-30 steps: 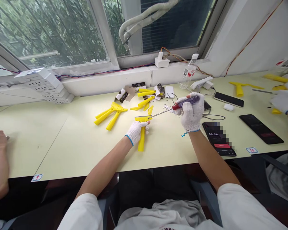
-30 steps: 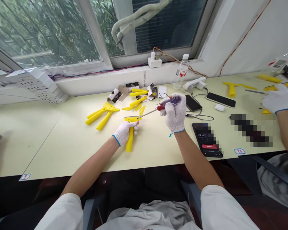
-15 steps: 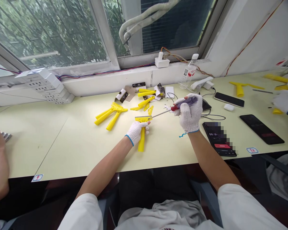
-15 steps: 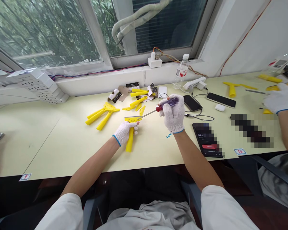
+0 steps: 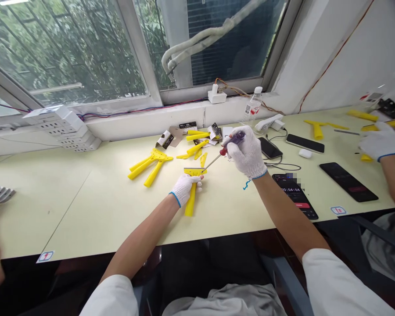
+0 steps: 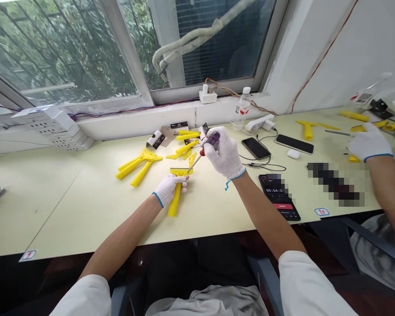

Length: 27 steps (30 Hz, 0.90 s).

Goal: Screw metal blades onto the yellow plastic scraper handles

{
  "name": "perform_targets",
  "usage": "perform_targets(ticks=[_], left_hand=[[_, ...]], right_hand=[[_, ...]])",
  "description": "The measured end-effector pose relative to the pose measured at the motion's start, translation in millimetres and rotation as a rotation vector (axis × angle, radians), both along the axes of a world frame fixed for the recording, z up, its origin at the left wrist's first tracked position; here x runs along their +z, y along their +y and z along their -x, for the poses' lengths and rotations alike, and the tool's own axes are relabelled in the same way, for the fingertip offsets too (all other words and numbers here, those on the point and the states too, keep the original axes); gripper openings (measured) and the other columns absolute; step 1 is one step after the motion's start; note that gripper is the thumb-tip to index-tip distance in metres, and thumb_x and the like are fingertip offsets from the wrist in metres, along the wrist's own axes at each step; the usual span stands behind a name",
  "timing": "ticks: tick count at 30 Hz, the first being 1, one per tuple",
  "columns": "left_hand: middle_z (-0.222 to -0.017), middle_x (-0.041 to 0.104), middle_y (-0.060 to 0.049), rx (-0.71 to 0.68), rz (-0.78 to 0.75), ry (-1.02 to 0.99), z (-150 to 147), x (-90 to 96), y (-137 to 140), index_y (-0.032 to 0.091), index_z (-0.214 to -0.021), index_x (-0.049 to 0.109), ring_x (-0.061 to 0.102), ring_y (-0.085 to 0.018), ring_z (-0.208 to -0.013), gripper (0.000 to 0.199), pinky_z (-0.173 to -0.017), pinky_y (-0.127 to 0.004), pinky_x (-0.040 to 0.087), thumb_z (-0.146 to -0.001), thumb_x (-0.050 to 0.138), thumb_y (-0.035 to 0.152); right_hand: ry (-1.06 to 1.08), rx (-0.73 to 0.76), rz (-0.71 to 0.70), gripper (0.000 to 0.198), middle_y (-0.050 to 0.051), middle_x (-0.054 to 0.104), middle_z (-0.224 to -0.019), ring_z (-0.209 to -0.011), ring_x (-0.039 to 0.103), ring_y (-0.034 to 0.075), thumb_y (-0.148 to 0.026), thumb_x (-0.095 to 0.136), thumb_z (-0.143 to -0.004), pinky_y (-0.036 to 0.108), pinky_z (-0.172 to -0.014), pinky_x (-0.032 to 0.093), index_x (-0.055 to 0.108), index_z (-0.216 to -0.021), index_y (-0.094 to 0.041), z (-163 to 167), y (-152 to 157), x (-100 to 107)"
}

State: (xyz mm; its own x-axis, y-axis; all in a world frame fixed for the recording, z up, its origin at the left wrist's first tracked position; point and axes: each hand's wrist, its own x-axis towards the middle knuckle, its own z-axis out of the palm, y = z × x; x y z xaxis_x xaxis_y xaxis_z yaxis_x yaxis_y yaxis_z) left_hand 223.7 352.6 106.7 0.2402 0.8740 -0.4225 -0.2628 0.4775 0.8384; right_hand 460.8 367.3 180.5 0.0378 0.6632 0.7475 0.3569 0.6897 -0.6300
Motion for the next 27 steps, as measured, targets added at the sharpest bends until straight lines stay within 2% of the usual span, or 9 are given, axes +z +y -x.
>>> perform_targets(ticks=[6,10,15,21,25,27], left_hand=[[-0.09,0.072,-0.009,0.022,0.019,0.018,1,-5.0,3,0.011,-0.098,0.068,0.06,-0.011,-0.059,0.022,-0.052,-0.026,0.057,-0.082,0.077,-0.001],[-0.094,0.072,-0.01,0.032,0.027,-0.018,3,-9.6,5,0.009,-0.101,0.068,0.06,-0.01,-0.059,0.022,-0.051,-0.025,0.055,-0.083,0.073,-0.001],[-0.094,0.072,-0.008,0.035,0.02,-0.085,5,-15.6,7,0.009,-0.11,0.07,0.058,-0.009,-0.058,0.032,-0.049,-0.023,0.052,-0.08,0.075,-0.001],[-0.091,0.072,-0.009,0.029,0.025,-0.078,6,-9.0,4,0.01,-0.103,0.069,0.059,-0.01,-0.06,0.024,-0.054,-0.025,0.057,-0.083,0.077,0.001],[-0.088,0.069,-0.008,0.053,0.066,-0.064,5,0.5,2,0.01,-0.098,0.068,0.059,-0.01,-0.06,0.017,-0.055,-0.025,0.057,-0.086,0.072,-0.002],[-0.088,0.069,-0.007,0.056,0.072,-0.073,5,3.3,1,0.01,-0.096,0.068,0.058,-0.01,-0.06,0.017,-0.055,-0.025,0.057,-0.087,0.072,-0.003]], right_hand=[[-0.101,-0.147,0.077,0.017,0.003,0.073,-0.092,-0.081,0.073,0.018,-0.028,0.063,-0.097,0.029,-0.076,0.062,0.053,-0.11,-0.024,26,11,33],[-0.156,-0.12,0.127,0.015,0.003,0.071,-0.091,-0.08,0.07,0.015,-0.026,0.065,-0.1,0.027,-0.076,0.06,0.051,-0.105,-0.024,44,11,50],[-0.204,-0.075,0.133,0.023,0.0,0.068,-0.083,-0.082,0.067,0.013,-0.015,0.071,-0.093,0.025,-0.078,0.06,0.05,-0.096,-0.024,55,9,65],[-0.278,0.092,0.111,0.029,-0.005,0.071,-0.092,-0.079,0.064,0.004,0.002,0.065,-0.088,0.015,-0.076,0.055,0.059,-0.108,-0.018,53,17,83],[-0.383,0.294,0.146,0.024,-0.006,0.077,-0.096,-0.083,0.068,0.002,0.006,0.062,-0.087,0.013,-0.078,0.054,0.065,-0.101,-0.014,43,11,97],[-0.386,0.349,0.193,0.019,-0.006,0.078,-0.094,-0.084,0.07,0.002,0.005,0.064,-0.088,0.012,-0.079,0.055,0.067,-0.095,-0.012,37,3,105]])
